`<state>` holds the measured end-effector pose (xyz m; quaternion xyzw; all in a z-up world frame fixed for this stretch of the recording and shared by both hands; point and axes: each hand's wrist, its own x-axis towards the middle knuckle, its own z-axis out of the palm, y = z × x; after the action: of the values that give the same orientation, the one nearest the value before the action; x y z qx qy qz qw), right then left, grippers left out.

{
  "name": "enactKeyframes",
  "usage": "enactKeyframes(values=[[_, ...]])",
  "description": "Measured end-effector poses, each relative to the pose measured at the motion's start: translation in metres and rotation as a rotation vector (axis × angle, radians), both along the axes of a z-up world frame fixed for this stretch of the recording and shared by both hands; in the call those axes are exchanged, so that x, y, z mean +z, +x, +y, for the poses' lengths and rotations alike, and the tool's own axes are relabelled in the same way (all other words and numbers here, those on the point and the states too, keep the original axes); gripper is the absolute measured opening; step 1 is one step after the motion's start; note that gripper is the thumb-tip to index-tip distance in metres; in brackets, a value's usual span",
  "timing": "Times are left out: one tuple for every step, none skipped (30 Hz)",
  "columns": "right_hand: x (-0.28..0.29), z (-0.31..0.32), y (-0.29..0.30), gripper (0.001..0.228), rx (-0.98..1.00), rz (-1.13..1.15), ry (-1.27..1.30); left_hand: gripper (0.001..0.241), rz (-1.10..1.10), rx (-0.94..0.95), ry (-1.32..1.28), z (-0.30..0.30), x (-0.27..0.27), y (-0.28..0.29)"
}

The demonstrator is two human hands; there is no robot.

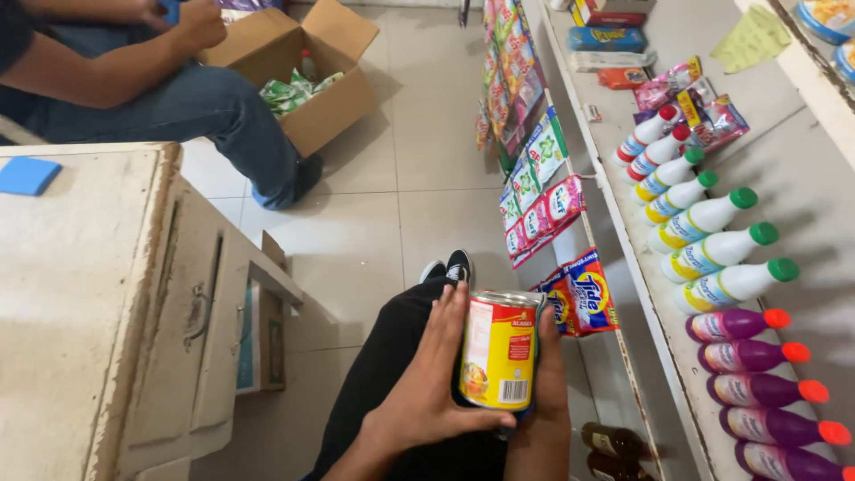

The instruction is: Wiping canned food products with a cloth in a grocery store aisle.

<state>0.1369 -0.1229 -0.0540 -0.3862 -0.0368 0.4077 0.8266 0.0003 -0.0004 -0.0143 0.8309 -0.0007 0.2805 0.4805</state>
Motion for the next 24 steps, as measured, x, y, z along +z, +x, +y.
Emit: enactKeyframes(values=[[-0.003, 0.0, -0.001, 0.072, -0.004, 0.002, -0.003, 0.131, 0.002, -0.004, -0.003, 0.002, -0.001, 0.001], [-0.007, -0.001, -0.003, 0.066, -0.075, -0.008, -0.053, 0.137, 0.014, -0.013, -0.009, 0.003, -0.003, 0.003], [-0.01, -0.001, -0.006, 0.061, -0.143, -0.015, -0.103, 0.143, 0.028, -0.019, -0.015, 0.005, -0.004, 0.003], [0.002, 0.002, -0.01, 0.061, -0.144, -0.01, -0.106, 0.143, 0.033, -0.02, -0.018, 0.006, -0.003, 0.002], [0.014, 0.006, -0.015, 0.065, -0.072, -0.09, -0.136, 0.14, 0.004, -0.006, -0.022, 0.008, -0.001, 0.0], [0.027, 0.01, -0.02, 0.069, 0.0, -0.169, -0.164, 0.137, -0.026, 0.007, -0.025, 0.009, 0.001, -0.002], [0.027, 0.012, -0.019, 0.069, 0.008, -0.166, -0.159, 0.137, -0.023, 0.016, -0.021, 0.008, -0.001, -0.002], [0.026, 0.013, -0.019, 0.065, -0.004, -0.258, -0.209, 0.136, -0.035, 0.059, 0.025, 0.008, -0.002, -0.002], [0.026, 0.017, -0.018, 0.06, -0.011, -0.352, -0.256, 0.135, -0.046, 0.107, 0.074, 0.008, -0.003, -0.003], [0.024, 0.019, -0.018, 0.06, 0.003, -0.35, -0.247, 0.135, -0.043, 0.121, 0.08, 0.007, -0.004, -0.004], [0.021, 0.021, -0.018, 0.059, -0.009, -0.376, -0.287, 0.131, -0.022, 0.138, 0.118, 0.006, -0.005, -0.005], [0.018, 0.023, -0.018, 0.058, -0.021, -0.402, -0.327, 0.128, -0.001, 0.154, 0.156, 0.005, -0.007, -0.006], [0.017, 0.024, -0.02, 0.058, -0.007, -0.403, -0.323, 0.128, 0.001, 0.168, 0.156, 0.005, -0.007, -0.008], [0.017, 0.026, -0.021, 0.06, -0.007, -0.416, -0.295, 0.127, -0.01, 0.18, 0.167, 0.005, -0.008, -0.01], [0.016, 0.027, -0.021, 0.061, -0.011, -0.43, -0.266, 0.127, -0.023, 0.188, 0.179, 0.005, -0.009, -0.01], [0.014, 0.029, -0.02, 0.061, -0.001, -0.434, -0.263, 0.127, -0.024, 0.199, 0.18, 0.007, -0.01, -0.012], [0.012, 0.03, -0.019, 0.067, 0.037, -0.393, -0.177, 0.129, -0.04, 0.197, 0.169, 0.008, -0.013, -0.014], [0.01, 0.031, -0.019, 0.074, 0.075, -0.35, -0.093, 0.13, -0.055, 0.196, 0.157, 0.009, -0.015, -0.016], [0.017, 0.035, -0.024, 0.074, 0.083, -0.353, -0.09, 0.13, -0.057, 0.205, 0.158, 0.01, -0.015, -0.019], [0.024, 0.038, -0.03, 0.075, 0.105, -0.227, -0.13, 0.133, -0.051, 0.19, 0.091, 0.011, -0.016, -0.021], [0.031, 0.041, -0.037, 0.076, 0.128, -0.1, -0.17, 0.137, -0.043, 0.176, 0.023, 0.011, -0.017, -0.025], [0.029, 0.043, -0.039, 0.076, 0.136, -0.101, -0.171, 0.137, -0.043, 0.184, 0.023, 0.012, -0.017, -0.029], [0.028, 0.046, -0.04, 0.074, 0.177, -0.096, -0.105, 0.135, -0.057, 0.201, 0.006, 0.014, -0.016, -0.033], [0.026, 0.049, -0.042, 0.073, 0.217, -0.09, -0.04, 0.134, -0.072, 0.218, -0.011, 0.015, -0.015, -0.037]])
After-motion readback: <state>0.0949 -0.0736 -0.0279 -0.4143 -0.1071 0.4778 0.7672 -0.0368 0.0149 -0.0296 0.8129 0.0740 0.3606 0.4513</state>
